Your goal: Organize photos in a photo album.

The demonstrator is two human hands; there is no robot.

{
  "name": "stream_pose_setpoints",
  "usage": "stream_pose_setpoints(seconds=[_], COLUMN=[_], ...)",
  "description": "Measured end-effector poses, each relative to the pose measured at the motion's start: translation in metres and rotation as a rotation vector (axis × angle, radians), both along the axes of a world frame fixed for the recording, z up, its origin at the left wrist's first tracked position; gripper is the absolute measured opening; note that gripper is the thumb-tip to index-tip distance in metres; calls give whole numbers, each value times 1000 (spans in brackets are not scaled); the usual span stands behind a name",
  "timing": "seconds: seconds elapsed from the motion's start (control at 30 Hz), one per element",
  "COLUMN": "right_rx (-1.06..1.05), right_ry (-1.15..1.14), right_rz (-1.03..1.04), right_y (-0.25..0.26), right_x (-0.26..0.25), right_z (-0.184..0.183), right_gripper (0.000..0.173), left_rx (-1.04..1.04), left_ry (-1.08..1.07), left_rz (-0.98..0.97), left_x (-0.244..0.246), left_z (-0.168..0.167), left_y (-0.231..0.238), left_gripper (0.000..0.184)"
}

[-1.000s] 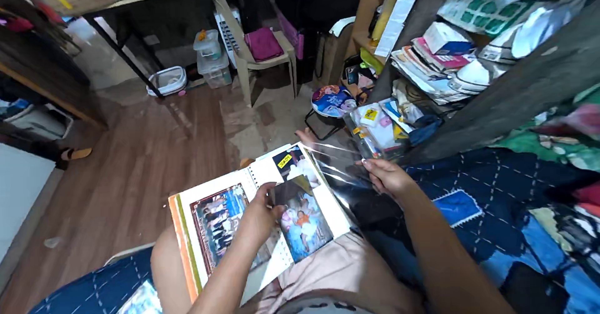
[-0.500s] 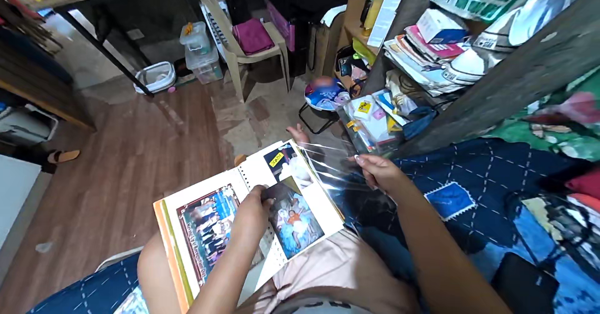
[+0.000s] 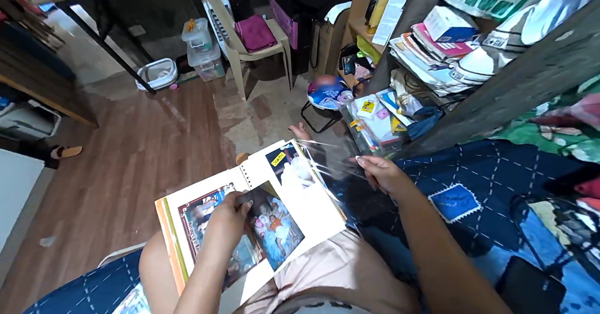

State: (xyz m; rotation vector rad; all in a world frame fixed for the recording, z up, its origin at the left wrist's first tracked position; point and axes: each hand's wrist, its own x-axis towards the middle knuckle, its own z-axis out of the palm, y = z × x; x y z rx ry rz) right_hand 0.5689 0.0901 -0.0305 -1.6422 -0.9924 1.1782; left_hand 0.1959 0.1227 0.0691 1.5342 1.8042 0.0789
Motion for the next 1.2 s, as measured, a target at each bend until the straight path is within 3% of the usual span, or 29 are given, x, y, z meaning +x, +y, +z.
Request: stream_pose_setpoints(seconds=[0.37,0.6,0.97,1.2], right_rx=[-2,-20,-48,-48], right_ry=[11,15,-19,6], right_rz=[-5,-4,-10,-23], right_y=[-2,0,0,1], right_x=[1,1,2,2], right_z=[-1,-3,1,5], right_gripper=[31,31,33,31], left_rx=[-57,-36,-71,-60], left_ry=[-5,-97,280,268], left_rz=[-26,-91,-306,-285], left_x=[13,19,57,57], left_z=[-9,8,-13,-15], left_y=[7,6,23,25], left_gripper=[36,34,43,39])
